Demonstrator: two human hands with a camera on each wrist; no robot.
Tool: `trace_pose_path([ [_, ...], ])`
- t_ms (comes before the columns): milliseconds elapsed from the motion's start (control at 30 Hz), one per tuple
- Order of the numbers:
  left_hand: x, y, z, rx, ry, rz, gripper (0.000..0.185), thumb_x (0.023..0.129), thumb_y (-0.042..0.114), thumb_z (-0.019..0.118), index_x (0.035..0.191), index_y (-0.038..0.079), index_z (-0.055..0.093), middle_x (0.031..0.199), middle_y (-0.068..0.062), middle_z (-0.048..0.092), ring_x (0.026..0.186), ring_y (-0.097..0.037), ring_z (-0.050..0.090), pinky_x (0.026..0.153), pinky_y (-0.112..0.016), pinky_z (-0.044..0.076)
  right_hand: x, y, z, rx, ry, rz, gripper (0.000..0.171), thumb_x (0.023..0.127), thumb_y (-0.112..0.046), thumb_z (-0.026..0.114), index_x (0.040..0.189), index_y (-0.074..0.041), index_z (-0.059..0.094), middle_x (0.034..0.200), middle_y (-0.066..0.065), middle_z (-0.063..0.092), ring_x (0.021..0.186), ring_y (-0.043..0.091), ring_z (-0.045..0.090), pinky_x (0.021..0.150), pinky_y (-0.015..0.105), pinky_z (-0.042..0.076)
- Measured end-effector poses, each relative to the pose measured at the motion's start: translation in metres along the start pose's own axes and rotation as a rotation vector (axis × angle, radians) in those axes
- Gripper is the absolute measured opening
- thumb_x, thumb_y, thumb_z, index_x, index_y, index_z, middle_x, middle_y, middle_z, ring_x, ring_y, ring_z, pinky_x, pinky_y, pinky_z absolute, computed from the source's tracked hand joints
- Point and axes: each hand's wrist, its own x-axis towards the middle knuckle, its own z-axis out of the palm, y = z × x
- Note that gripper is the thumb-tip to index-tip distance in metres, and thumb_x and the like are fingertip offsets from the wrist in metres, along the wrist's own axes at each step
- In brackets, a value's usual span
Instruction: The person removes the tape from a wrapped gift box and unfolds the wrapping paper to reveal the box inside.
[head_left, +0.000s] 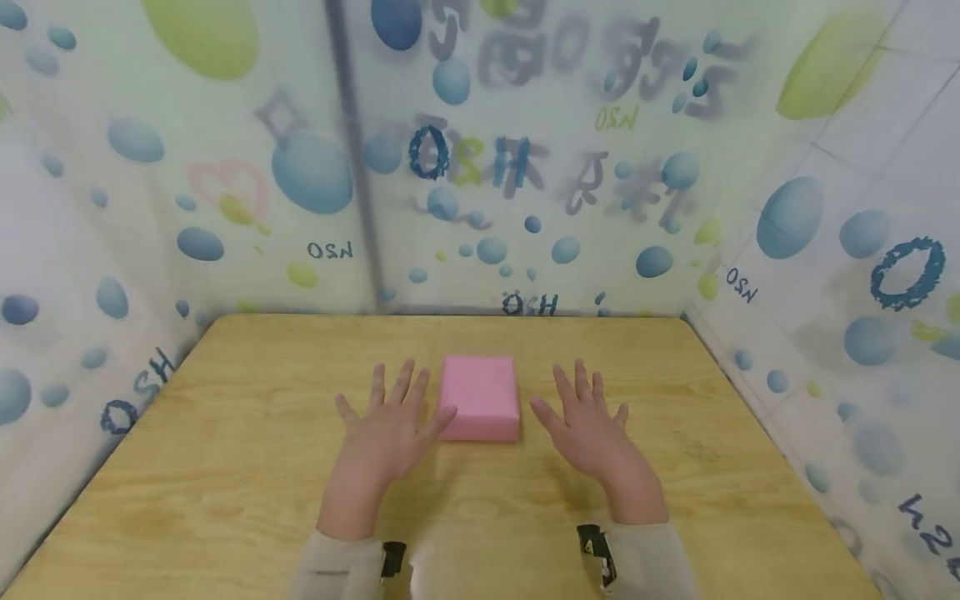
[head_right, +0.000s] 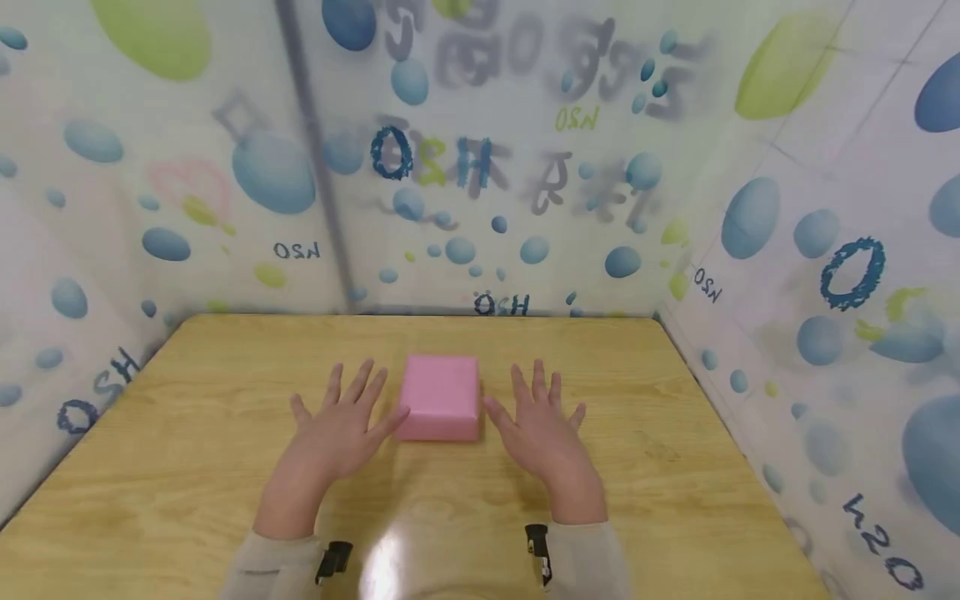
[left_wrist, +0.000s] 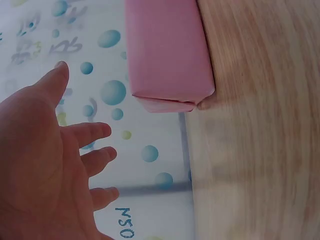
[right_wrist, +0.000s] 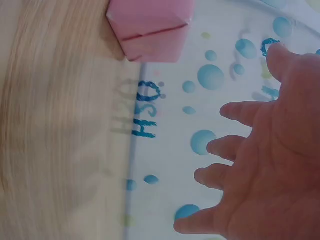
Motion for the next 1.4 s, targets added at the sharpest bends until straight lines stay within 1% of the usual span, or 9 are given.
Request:
trace_pose_path([
  [167, 0.007, 0.002, 0.003, -0.009, -0.017, -0.007, 0.085, 0.107, 0.073, 0.03, 0.171, 0.019, 0.021, 0.181, -0.006, 0.006, 0.165, -0.047, -0.006, 0.113, -0.09, -0.01, 0.015, -0.004, 0.01, 0.068, -0.046, -0.002, 0.082, 0.111, -0.06, 0.036, 0.172, -0.012, 0.008, 0.179, 0.02, -0.006, 0.165, 0.05, -0.006, 0.12, 0.086, -0.002],
  [233, 0.009, 0.003, 0.005, -0.046, -0.03, -0.017, 0.083, 0.108, 0.07, 0.03, 0.171, 0.017, 0.022, 0.18, -0.009, 0.012, 0.165, -0.048, -0.002, 0.115, -0.09, -0.006, 0.021, -0.007, 0.014, 0.089, -0.059, -0.005, 0.082, 0.112, -0.057, 0.039, 0.172, -0.009, 0.009, 0.179, 0.022, -0.001, 0.165, 0.048, 0.0, 0.125, 0.082, 0.003],
  [333, 0.013, 0.003, 0.009, -0.137, -0.068, -0.034, 0.08, 0.11, 0.066, 0.029, 0.17, 0.013, 0.023, 0.178, -0.014, 0.021, 0.164, -0.051, 0.009, 0.119, -0.088, 0.003, 0.026, -0.013, 0.022, 0.143, -0.072, -0.011, 0.081, 0.113, -0.05, 0.042, 0.17, -0.003, 0.011, 0.178, 0.023, 0.009, 0.166, 0.044, 0.01, 0.132, 0.07, 0.011],
  [433, 0.015, 0.004, 0.014, -0.263, -0.101, -0.034, 0.08, 0.112, 0.059, 0.033, 0.169, 0.004, 0.023, 0.174, -0.021, 0.028, 0.161, -0.054, 0.019, 0.123, -0.082, 0.013, 0.029, -0.018, 0.029, 0.177, -0.081, -0.017, 0.079, 0.113, -0.044, 0.044, 0.168, 0.003, 0.014, 0.175, 0.025, 0.021, 0.163, 0.043, 0.023, 0.133, 0.06, 0.021],
  [600, 0.019, 0.005, 0.022, -0.466, -0.115, 0.037, 0.079, 0.114, 0.047, 0.041, 0.167, -0.007, 0.016, 0.169, -0.029, 0.032, 0.157, -0.05, 0.033, 0.129, -0.065, 0.029, 0.03, -0.022, 0.037, 0.196, -0.081, -0.051, 0.072, 0.113, -0.039, 0.046, 0.167, 0.003, 0.021, 0.169, 0.025, 0.035, 0.158, 0.042, 0.037, 0.13, 0.058, 0.031],
  [767, 0.022, 0.007, 0.026, -0.572, -0.113, 0.061, 0.078, 0.113, 0.046, 0.045, 0.167, -0.004, 0.02, 0.166, -0.028, 0.04, 0.155, -0.045, 0.04, 0.126, -0.061, 0.036, 0.03, -0.022, 0.04, 0.267, -0.077, -0.084, 0.065, 0.113, -0.033, 0.048, 0.167, -0.001, 0.027, 0.168, 0.02, 0.041, 0.157, 0.038, 0.04, 0.128, 0.057, 0.036],
  [1033, 0.021, 0.008, 0.023, -0.625, -0.099, 0.034, 0.074, 0.111, 0.045, 0.052, 0.163, -0.004, 0.034, 0.16, -0.027, 0.051, 0.15, -0.044, 0.048, 0.121, -0.061, 0.043, 0.026, -0.018, 0.038, 0.321, -0.083, -0.091, 0.062, 0.113, -0.032, 0.048, 0.166, -0.002, 0.031, 0.169, 0.018, 0.04, 0.158, 0.037, 0.038, 0.128, 0.057, 0.035],
  [1267, 0.009, 0.005, 0.02, -0.664, -0.104, 0.037, 0.064, 0.11, 0.042, 0.055, 0.155, -0.004, 0.048, 0.155, -0.025, 0.056, 0.148, -0.045, 0.049, 0.12, -0.064, 0.042, 0.009, -0.014, 0.034, 0.315, -0.127, -0.099, 0.06, 0.113, -0.031, 0.05, 0.163, -0.001, 0.037, 0.166, 0.018, 0.046, 0.156, 0.038, 0.042, 0.127, 0.058, 0.037],
  [1400, -0.002, 0.005, 0.018, -0.699, -0.122, 0.015, 0.067, 0.109, 0.044, 0.056, 0.158, -0.002, 0.045, 0.156, -0.025, 0.056, 0.148, -0.045, 0.05, 0.121, -0.063, 0.042, -0.003, -0.011, 0.031, 0.322, -0.154, -0.127, 0.061, 0.112, -0.03, 0.051, 0.162, 0.002, 0.038, 0.164, 0.021, 0.047, 0.154, 0.04, 0.044, 0.127, 0.058, 0.036],
])
